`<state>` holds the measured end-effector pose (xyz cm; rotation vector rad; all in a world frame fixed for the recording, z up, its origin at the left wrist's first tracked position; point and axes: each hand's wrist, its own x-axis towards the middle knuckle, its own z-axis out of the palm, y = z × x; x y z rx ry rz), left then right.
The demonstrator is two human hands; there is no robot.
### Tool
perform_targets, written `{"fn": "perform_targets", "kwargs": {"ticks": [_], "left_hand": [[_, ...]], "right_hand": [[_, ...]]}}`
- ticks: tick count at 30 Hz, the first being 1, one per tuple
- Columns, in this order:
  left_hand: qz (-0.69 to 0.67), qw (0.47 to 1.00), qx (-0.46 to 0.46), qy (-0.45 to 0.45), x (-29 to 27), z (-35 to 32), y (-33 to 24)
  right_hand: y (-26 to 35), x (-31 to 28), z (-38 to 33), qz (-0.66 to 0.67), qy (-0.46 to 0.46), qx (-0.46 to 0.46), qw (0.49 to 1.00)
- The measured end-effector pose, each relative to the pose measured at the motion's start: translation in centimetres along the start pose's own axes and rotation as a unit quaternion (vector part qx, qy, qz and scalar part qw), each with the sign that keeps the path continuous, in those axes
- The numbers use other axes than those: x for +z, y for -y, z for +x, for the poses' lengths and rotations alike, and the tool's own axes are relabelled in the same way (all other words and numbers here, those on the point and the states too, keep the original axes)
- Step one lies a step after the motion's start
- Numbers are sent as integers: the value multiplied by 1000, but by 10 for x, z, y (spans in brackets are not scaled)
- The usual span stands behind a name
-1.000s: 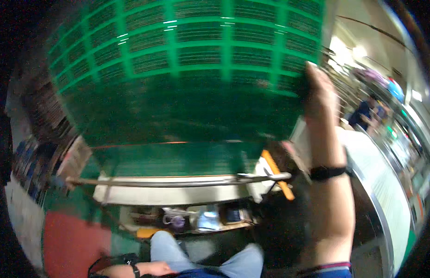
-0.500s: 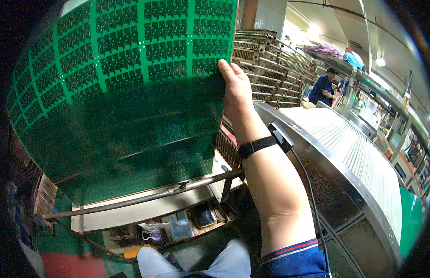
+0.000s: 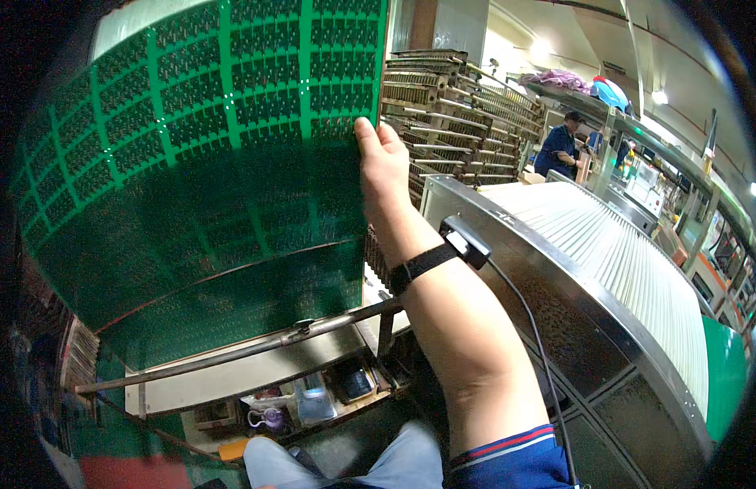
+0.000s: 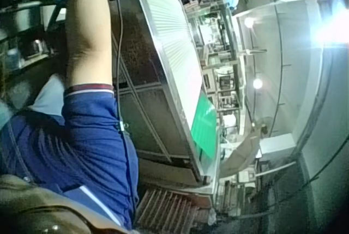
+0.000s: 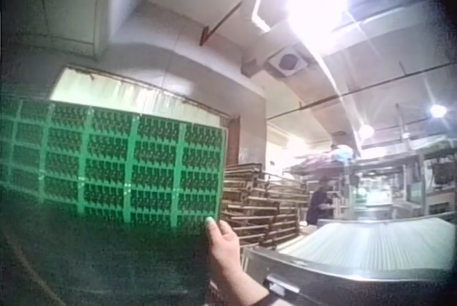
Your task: The recorder is taking large green circuit boards from an assembly machine and stacking them into a multi-slot rack.
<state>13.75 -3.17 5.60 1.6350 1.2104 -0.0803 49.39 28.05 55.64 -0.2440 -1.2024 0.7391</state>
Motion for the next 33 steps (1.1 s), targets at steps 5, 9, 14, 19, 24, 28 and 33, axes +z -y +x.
{"fn": "perform_targets", "kwargs": {"ticks": [5,9,14,19,24,28,33], "left_hand": [[-27,999,-28,14,2,-5,-9],[5,997,48,-67,21,2,30],[11,997,47,-65,12,-13,9],[30,995,83,-42,10,-13,12],[12,997,73,-22,-1,-4,4],[-5,998,58,-25,3,-15,4],[-16,998,51,-15,2,-17,4]], "right_hand": [[-6,-15,-4,-86,52,89,991],[35,-62,44,-486,162,118,851],[134,15,90,-671,63,-485,558],[149,177,67,-636,102,-480,596],[87,212,76,-635,92,-518,566],[82,211,54,-692,239,-328,597],[74,175,36,-669,370,-269,586]]}}
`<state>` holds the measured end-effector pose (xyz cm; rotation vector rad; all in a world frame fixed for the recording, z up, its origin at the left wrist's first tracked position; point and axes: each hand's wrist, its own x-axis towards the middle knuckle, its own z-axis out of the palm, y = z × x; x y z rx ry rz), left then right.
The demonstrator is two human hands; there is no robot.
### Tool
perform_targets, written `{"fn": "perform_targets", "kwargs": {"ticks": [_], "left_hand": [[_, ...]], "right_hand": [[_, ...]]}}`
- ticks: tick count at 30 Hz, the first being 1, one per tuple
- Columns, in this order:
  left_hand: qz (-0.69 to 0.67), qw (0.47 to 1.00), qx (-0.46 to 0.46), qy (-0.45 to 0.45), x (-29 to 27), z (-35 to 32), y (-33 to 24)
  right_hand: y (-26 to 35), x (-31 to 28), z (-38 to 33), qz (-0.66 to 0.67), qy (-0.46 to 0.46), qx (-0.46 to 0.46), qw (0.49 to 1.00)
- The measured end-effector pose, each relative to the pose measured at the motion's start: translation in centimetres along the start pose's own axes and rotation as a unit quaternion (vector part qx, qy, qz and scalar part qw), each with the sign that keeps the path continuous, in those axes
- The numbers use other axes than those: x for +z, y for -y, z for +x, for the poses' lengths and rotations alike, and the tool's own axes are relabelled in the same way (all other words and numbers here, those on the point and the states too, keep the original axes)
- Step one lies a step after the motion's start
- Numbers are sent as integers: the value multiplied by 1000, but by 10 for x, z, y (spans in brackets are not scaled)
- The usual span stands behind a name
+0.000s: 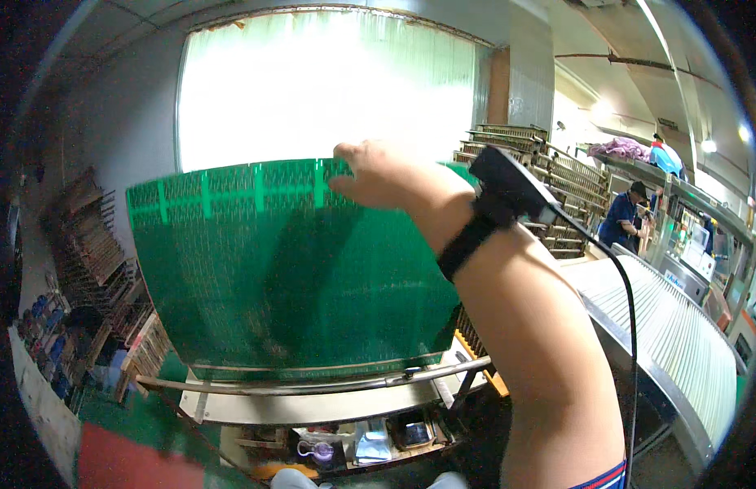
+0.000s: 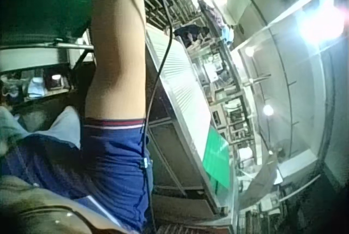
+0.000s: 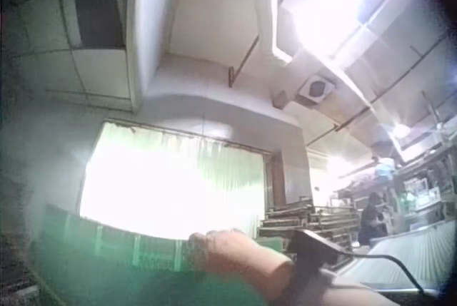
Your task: The recorder is taking large green circuit boards from an assembly machine and stacking them into a multi-slot rack.
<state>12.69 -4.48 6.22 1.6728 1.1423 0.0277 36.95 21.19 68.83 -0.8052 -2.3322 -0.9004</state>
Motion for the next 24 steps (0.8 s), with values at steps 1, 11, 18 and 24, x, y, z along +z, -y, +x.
{"fn": "perform_targets", "kwargs": {"ticks": [1,11,18,24], "left_hand": [[-5,1000,-3,0,1,-3,1],[-24,999,-24,23,-2,-5,3],[-39,997,-48,52,-7,-1,6],[-47,990,-90,98,-11,5,4]], "right_hand": [[11,-5,-6,51,68,-1,996],[-59,-35,-83,50,-10,61,997],[-216,-153,-352,-194,-14,381,904],[-255,-326,-729,-372,-106,725,569]]}}
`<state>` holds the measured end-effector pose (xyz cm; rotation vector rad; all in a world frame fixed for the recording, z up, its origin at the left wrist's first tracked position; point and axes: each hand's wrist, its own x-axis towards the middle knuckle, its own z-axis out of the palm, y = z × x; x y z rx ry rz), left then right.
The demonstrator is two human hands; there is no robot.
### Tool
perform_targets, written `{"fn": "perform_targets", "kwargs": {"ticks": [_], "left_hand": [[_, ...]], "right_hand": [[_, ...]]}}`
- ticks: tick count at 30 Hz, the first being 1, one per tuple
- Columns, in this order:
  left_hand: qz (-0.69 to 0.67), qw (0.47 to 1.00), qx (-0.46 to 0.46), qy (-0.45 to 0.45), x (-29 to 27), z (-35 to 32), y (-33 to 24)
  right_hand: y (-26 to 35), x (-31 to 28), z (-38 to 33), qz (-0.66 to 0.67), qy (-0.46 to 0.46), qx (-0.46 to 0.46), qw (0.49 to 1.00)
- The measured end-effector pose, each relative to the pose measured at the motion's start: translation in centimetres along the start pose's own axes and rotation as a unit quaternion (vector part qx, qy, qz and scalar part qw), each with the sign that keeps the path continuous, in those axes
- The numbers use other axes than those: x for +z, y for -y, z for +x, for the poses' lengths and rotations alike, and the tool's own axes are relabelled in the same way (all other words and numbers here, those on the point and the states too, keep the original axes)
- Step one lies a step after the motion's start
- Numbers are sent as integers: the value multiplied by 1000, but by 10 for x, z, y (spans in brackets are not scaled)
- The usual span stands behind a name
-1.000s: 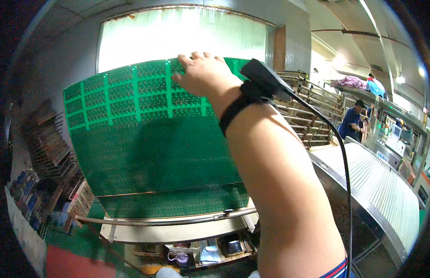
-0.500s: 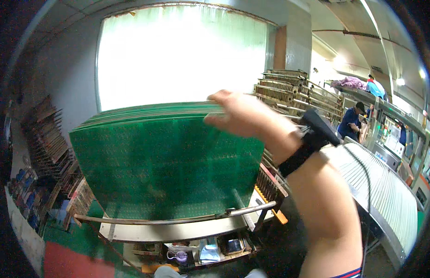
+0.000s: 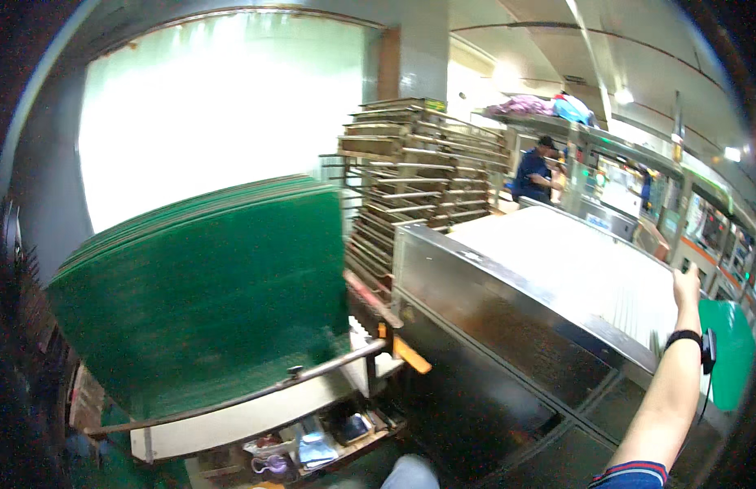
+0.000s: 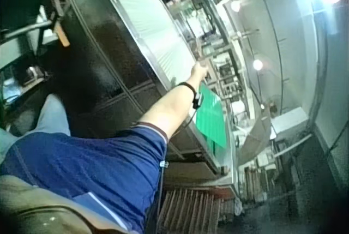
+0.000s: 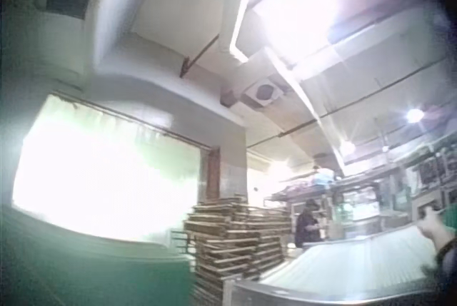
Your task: The recorder is taking large green circuit boards from an assembly machine and stacking them into a multi-slot rack.
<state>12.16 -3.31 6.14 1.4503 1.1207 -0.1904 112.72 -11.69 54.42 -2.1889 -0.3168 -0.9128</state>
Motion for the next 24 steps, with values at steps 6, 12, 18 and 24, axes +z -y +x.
{"fn": "perform_targets", "kwargs": {"ticks": [6,12,18,24], "left_hand": [[11,998,-57,27,0,3,-38],[37,998,-49,10,-9,19,-85],[70,995,-10,69,-10,79,-111],[105,992,-9,75,-7,84,-149]], "right_hand": [[-148,-107,27,-105,-198,215,951],[-142,-221,-44,-165,-285,318,889],[-295,-249,43,125,-351,417,829],[-266,-240,46,172,-213,394,877]]}}
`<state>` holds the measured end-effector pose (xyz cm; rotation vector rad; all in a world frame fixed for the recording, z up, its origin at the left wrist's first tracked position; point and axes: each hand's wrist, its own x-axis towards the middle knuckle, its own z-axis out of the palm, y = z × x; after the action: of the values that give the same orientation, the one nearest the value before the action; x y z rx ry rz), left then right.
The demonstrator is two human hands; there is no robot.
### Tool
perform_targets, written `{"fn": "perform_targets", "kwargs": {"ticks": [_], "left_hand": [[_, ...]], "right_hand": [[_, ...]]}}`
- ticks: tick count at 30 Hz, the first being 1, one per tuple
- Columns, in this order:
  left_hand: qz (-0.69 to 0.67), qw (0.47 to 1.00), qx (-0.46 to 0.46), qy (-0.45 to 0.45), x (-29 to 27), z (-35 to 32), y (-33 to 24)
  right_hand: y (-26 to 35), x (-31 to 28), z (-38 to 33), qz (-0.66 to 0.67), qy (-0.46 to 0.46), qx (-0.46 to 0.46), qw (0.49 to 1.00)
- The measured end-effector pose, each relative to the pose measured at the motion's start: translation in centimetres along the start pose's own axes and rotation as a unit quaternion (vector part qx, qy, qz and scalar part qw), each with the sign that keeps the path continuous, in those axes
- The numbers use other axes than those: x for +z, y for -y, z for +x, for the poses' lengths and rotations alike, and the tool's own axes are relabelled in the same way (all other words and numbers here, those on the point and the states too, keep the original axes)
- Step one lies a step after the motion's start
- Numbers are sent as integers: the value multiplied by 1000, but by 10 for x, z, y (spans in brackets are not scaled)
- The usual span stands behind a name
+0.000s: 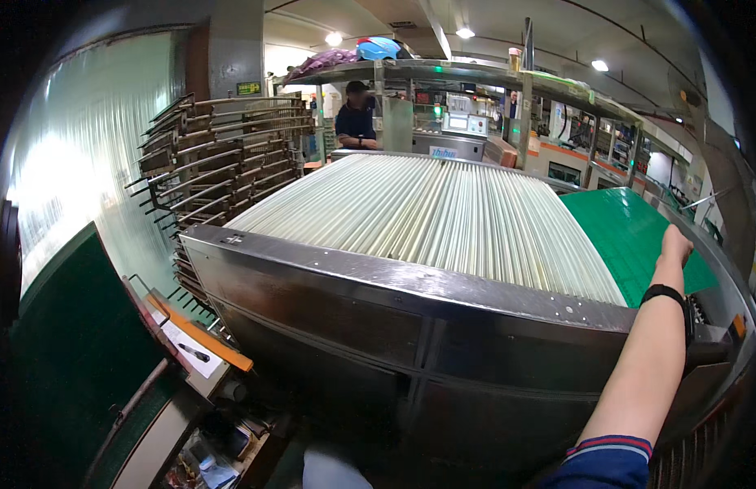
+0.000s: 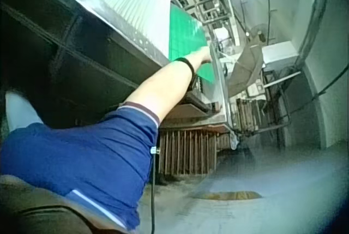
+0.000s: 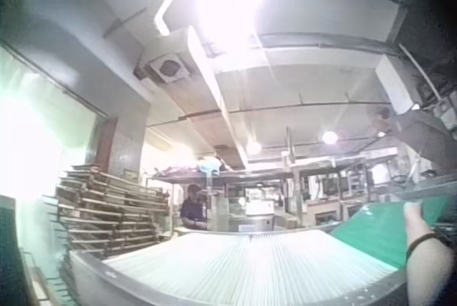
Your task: The recorder is taking large green circuit boards from an assembly machine and stacking them into a multi-slot rack.
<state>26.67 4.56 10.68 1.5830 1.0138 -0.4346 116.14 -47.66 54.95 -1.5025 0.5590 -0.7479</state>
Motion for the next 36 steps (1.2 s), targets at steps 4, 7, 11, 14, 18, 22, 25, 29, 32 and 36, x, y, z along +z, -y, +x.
{"fn": "perform_targets", "kwargs": {"ticks": [4,7,11,14,18,22,25,29,32,36], "left_hand": [[4,1000,-16,-16,9,-18,-12],[10,1000,12,17,1,12,-7],[16,1000,-21,12,4,-2,-20],[31,999,-16,31,-7,16,-31],[52,997,-19,45,-11,22,-43],[81,995,-13,63,-15,33,-62],[106,990,8,90,-19,56,-77],[112,990,-2,87,-14,47,-82],[111,990,0,84,-12,43,-81],[103,991,4,82,-6,36,-72]], "right_hand": [[-6,-7,-65,-249,-148,-49,956],[-18,-46,3,-127,-186,-25,974],[-18,-28,-57,-129,-211,-15,969],[-6,-48,-49,-112,-284,-13,952],[-28,-40,-74,295,38,16,955],[-22,-22,-76,393,103,48,913],[0,-31,-34,333,54,-48,940],[26,-8,-113,286,77,-220,929],[60,-21,-180,267,49,-253,929],[100,-39,-235,409,93,-231,878]]}}
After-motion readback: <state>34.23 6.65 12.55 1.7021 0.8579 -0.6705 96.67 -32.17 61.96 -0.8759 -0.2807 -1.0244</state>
